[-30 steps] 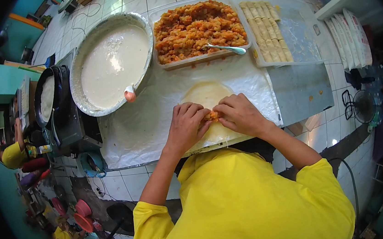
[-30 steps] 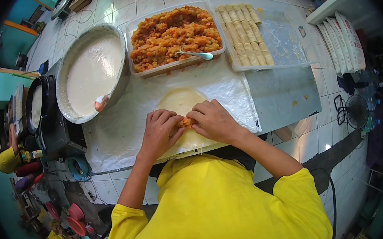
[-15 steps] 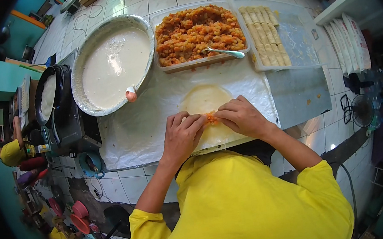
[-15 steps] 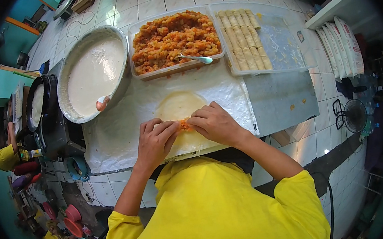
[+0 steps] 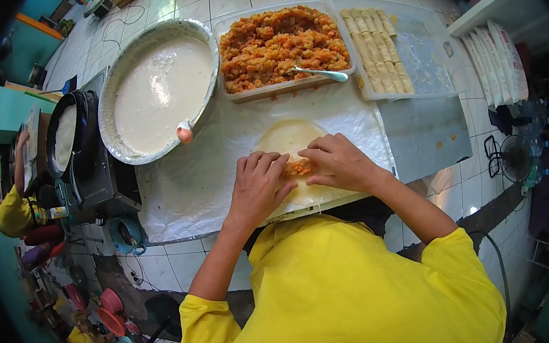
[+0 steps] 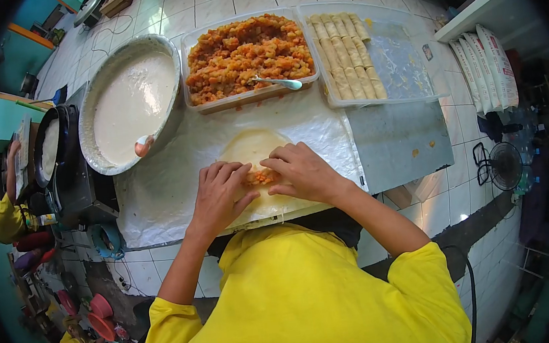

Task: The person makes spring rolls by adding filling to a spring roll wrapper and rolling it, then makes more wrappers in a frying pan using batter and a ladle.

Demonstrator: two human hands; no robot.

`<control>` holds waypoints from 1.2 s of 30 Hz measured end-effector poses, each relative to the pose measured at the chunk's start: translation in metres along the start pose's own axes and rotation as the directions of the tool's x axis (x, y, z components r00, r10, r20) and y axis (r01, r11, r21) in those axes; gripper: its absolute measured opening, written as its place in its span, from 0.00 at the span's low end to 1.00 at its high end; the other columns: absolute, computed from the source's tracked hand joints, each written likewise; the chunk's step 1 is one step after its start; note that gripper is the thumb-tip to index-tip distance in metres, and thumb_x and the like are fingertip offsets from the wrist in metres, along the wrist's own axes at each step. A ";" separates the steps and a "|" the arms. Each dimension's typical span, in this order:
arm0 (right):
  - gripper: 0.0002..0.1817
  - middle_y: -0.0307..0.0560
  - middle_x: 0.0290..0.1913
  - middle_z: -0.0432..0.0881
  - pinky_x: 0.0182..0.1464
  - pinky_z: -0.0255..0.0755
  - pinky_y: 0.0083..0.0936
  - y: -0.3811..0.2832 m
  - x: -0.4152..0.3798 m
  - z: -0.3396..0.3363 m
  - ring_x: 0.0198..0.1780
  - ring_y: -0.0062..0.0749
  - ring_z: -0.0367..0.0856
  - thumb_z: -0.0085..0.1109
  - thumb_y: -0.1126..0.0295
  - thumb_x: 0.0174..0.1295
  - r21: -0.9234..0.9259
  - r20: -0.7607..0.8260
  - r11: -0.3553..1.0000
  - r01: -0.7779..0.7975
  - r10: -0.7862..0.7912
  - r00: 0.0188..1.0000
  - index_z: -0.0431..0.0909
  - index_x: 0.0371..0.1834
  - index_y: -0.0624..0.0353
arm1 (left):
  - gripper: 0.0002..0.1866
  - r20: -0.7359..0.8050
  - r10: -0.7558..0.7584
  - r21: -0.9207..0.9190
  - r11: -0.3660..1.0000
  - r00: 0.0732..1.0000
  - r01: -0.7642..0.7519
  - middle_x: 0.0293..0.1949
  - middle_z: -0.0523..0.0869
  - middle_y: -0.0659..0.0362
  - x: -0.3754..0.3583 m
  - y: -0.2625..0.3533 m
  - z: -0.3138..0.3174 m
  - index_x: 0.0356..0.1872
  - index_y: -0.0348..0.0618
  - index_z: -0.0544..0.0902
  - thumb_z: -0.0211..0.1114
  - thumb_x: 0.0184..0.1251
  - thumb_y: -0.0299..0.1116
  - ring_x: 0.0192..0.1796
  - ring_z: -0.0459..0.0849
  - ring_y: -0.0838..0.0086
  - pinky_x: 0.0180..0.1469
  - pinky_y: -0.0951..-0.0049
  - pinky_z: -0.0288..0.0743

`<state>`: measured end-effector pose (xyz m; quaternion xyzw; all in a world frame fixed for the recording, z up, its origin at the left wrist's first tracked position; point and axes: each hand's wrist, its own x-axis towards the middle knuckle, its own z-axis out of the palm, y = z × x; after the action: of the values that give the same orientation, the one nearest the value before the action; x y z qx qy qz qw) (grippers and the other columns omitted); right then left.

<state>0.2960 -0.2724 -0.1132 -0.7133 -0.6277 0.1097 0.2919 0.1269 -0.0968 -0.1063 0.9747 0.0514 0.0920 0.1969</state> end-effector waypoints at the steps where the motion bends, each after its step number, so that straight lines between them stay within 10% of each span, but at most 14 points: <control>1: 0.22 0.43 0.48 0.83 0.54 0.71 0.37 0.000 0.000 0.002 0.52 0.41 0.80 0.74 0.59 0.59 0.005 0.005 1.000 -0.002 0.002 1.000 0.82 0.54 0.53 | 0.21 -0.020 0.016 -0.046 0.999 1.000 -0.017 0.51 0.85 0.63 0.001 0.000 0.000 0.53 0.48 0.85 0.76 0.60 0.41 0.59 0.78 0.66 0.64 0.61 0.66; 13: 0.25 0.45 0.51 0.82 0.57 0.71 0.38 0.005 -0.006 -0.002 0.55 0.43 0.80 0.74 0.59 0.59 -0.019 0.083 0.999 -0.040 0.041 0.996 0.81 0.57 0.55 | 0.21 0.034 0.032 -0.048 0.998 0.999 -0.031 0.51 0.85 0.62 -0.007 -0.012 0.002 0.55 0.47 0.84 0.76 0.61 0.38 0.58 0.78 0.65 0.64 0.60 0.66; 25: 0.31 0.52 0.52 0.76 0.58 0.71 0.39 -0.022 0.094 -0.005 0.56 0.46 0.75 0.72 0.63 0.61 -0.358 -0.212 0.887 -0.291 0.227 0.951 0.77 0.69 0.57 | 0.35 -0.051 -0.233 -0.162 0.961 0.971 0.223 0.65 0.82 0.56 -0.043 0.013 0.003 0.72 0.41 0.72 0.74 0.64 0.33 0.67 0.73 0.58 0.69 0.56 0.62; 29: 0.20 0.50 0.54 0.76 0.61 0.69 0.40 -0.035 0.096 0.001 0.59 0.43 0.74 0.70 0.66 0.58 -0.410 0.081 0.912 -0.009 0.046 0.996 0.84 0.54 0.56 | 0.33 0.045 -0.247 -0.069 0.966 0.968 0.250 0.70 0.77 0.56 -0.076 0.028 0.010 0.73 0.41 0.71 0.70 0.68 0.37 0.75 0.68 0.58 0.71 0.54 0.54; 31: 0.16 0.46 0.52 0.78 0.65 0.66 0.38 -0.023 0.105 0.016 0.59 0.41 0.75 0.68 0.69 0.57 -0.231 0.116 0.872 0.431 -0.415 0.902 0.85 0.50 0.53 | 0.29 0.016 -0.232 -0.026 0.972 0.973 0.232 0.71 0.76 0.57 -0.086 0.033 0.012 0.69 0.45 0.76 0.70 0.69 0.39 0.76 0.67 0.60 0.71 0.55 0.53; 36: 0.12 0.42 0.48 0.81 0.68 0.65 0.37 -0.016 0.114 0.040 0.56 0.39 0.78 0.64 0.70 0.58 -0.124 0.426 0.862 0.492 -0.401 0.811 0.86 0.46 0.50 | 0.13 -0.158 -0.298 -0.101 0.953 0.941 0.285 0.63 0.82 0.59 -0.089 0.030 0.002 0.52 0.49 0.87 0.70 0.68 0.36 0.71 0.73 0.62 0.69 0.56 0.56</control>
<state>0.2835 -0.1514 -0.1130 -0.5374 -0.8315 0.1029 0.0959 0.0422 -0.1369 -0.1109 0.9366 0.2084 0.1472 0.2404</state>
